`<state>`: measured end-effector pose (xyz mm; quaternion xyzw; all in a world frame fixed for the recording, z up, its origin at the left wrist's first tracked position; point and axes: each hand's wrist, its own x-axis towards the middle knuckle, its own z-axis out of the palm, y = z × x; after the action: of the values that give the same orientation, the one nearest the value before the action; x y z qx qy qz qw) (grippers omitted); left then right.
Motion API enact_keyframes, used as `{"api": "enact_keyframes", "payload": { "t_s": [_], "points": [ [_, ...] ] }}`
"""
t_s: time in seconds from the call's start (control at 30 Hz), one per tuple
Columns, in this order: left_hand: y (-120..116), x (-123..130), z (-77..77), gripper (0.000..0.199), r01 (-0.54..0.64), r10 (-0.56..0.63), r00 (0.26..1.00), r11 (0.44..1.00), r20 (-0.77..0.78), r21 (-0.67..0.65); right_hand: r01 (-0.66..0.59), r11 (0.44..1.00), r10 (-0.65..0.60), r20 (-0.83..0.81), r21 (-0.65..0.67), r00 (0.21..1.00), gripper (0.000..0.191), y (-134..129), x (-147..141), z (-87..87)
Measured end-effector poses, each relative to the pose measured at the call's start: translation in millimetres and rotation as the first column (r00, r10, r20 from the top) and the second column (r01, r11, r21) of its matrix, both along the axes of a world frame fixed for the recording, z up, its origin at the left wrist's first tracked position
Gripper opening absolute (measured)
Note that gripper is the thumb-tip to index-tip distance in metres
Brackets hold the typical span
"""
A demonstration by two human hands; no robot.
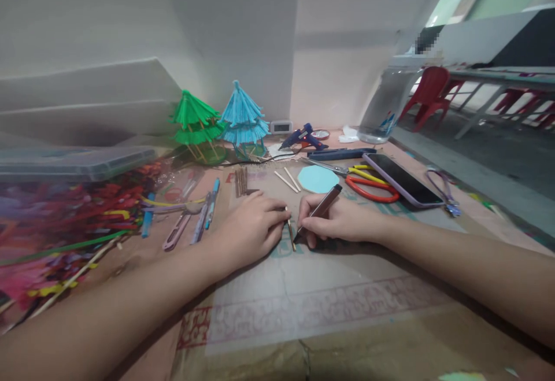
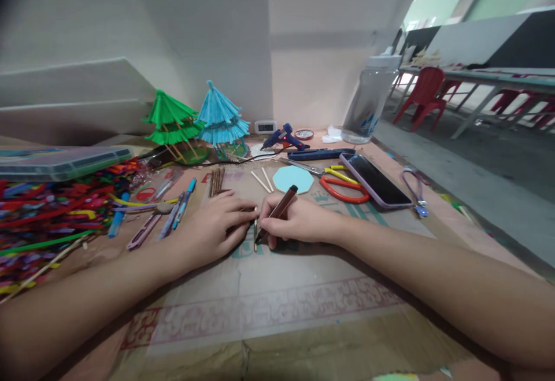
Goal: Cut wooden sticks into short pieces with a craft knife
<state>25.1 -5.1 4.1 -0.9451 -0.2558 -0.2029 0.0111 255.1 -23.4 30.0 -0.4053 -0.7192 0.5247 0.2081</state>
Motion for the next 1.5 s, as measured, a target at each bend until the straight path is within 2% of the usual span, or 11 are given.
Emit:
{"api": "enact_keyframes", "payload": {
  "t_s": [0.13,0.3,0.53,0.7,0.87,1.3,1.5],
  "points": [
    [0.6,0.1,-0.7,0.029,0.004,-0.004,1.000,1.000,-0.004,-0.011,-0.039,0.999,0.039,0.002,-0.019,0.999,0.011,-0.6,1.6,0.2],
    [-0.7,0.0,1.0,0.029,-0.002,0.002,1.000,1.000,-0.017,-0.012,-0.016,1.000,0.016,-0.035,0.001,0.999,0.017,0.2,0.6,-1.4],
    [-0.9,0.7,3.1,0.029,-0.010,0.010,0.999,1.000,-0.034,-0.010,-0.098,0.994,0.094,-0.084,-0.054,0.992,0.018,1.0,1.1,-3.2],
    [-0.8,0.6,3.5,0.029,-0.006,0.006,0.999,1.000,-0.032,-0.006,-0.050,0.999,0.049,-0.051,-0.010,0.997,0.016,1.0,1.2,-2.2],
    [-0.5,1.0,3.6,0.029,-0.010,0.010,0.999,1.000,-0.049,-0.001,-0.108,0.993,0.105,-0.070,-0.038,0.992,0.016,0.5,1.5,-1.2],
    [-0.4,-0.2,2.9,0.029,0.002,-0.002,0.999,1.000,-0.038,0.018,-0.125,0.992,0.122,-0.076,-0.036,0.990,0.014,-0.1,2.4,-0.5],
    [-2.7,-1.0,8.7,0.029,-0.023,0.021,0.998,0.999,-0.062,-0.036,-0.056,0.998,0.054,-0.061,-0.031,0.997,0.019,1.7,3.2,-1.7]
  ]
}}
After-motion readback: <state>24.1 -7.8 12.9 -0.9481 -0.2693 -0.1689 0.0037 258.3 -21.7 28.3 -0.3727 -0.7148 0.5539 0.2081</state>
